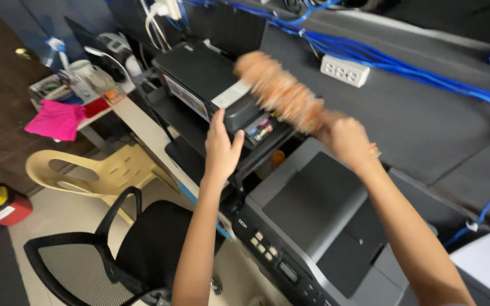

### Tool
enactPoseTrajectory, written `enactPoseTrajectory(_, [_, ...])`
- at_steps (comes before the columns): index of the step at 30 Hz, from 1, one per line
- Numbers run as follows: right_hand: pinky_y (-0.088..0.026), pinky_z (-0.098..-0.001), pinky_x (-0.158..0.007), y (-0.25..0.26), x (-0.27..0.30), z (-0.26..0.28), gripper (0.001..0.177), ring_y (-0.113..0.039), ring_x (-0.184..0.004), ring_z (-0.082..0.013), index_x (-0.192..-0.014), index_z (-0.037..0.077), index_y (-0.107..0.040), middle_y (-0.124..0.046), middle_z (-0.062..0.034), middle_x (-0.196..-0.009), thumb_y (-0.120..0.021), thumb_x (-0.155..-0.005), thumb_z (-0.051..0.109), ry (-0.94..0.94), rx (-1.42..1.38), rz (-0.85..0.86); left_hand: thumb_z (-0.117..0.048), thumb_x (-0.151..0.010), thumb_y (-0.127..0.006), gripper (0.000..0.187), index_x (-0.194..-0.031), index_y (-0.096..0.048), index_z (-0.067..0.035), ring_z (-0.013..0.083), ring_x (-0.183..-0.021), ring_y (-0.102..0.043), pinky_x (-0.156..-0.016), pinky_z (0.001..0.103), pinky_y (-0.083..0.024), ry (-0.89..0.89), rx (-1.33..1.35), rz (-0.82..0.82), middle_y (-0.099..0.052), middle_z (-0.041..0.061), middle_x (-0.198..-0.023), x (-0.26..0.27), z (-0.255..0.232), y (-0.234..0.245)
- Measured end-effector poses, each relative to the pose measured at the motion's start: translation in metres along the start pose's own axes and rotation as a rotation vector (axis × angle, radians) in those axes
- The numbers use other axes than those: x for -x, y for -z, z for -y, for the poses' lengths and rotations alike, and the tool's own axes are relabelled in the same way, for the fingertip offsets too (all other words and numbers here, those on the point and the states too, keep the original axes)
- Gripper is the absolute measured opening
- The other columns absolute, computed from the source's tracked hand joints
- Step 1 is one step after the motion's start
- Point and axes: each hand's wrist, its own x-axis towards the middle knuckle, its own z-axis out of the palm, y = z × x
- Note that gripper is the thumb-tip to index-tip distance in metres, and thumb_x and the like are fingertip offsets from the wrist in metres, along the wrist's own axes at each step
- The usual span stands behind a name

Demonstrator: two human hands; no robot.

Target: The person uses a fluffy duster to clean the surfaces of several printers and a computer desk. They wipe the tops, sides, and open scanner lids of the machines, moving from one device to another on the desk.

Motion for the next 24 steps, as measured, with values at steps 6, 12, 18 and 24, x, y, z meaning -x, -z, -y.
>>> enactPoseTrajectory(6, [-0.06,-0.0467,-0.079,0.014,-0.027,0.008,0.039,-0.072,-0.089,-0.0394,-0.115,0.013,-0.072,-0.075,-0.0169,-0.106,-0.069,-0.077,0.007,0.212,-0.315,0.124,-0.025,-0.095,-0.07,0.072,-0.154,-0.035,-0.002,0.0449,-0.13,-0.052,-0.11,0.052,-0.04,-0.001,-0.102,0.043,-0.055,0.027,-0.14,-0.012,0.012,-0.004])
enactPoseTrajectory(12, [-0.056,-0.0512,-0.074,-0.002,-0.033,0.034,0.041,-0.07,-0.082,-0.0421,-0.129,0.005,-0.069,-0.071,-0.0218,-0.096,-0.07,-0.089,0.01,0.167,-0.035,0.12,-0.024,-0.091,-0.072,0.074,-0.151,-0.034,0.0,0.0445,-0.125,-0.055,-0.107,0.052,-0.041,-0.001,-0.111,0.054,-0.058,0.027,-0.134,-0.013,0.011,-0.001])
enactPoseTrajectory(18, [-0.057,-0.0506,-0.08,-0.007,-0.063,0.053,0.029,-0.07,-0.095,-0.0423,-0.116,0.008,-0.071,-0.073,-0.0192,-0.11,-0.068,-0.087,0.008,0.197,-0.152,0.006,-0.016,-0.092,-0.073,0.064,-0.146,-0.042,-0.001,0.0438,-0.127,-0.056,-0.108,0.049,-0.044,0.012,-0.065,-0.097,-0.06,0.024,-0.137,-0.011,0.032,0.01])
enactPoseTrajectory(24, [-0.056,-0.0522,-0.077,-0.042,-0.092,0.075,0.036,-0.07,-0.089,-0.0429,-0.118,0.012,-0.071,-0.072,-0.0201,-0.101,-0.072,-0.082,0.013,0.29,-0.214,0.152,-0.015,-0.091,-0.071,0.062,-0.144,-0.044,-0.001,0.0434,-0.128,-0.056,-0.109,0.048,-0.045,-0.003,-0.03,-0.13,-0.06,0.023,-0.138,-0.03,0.073,0.016])
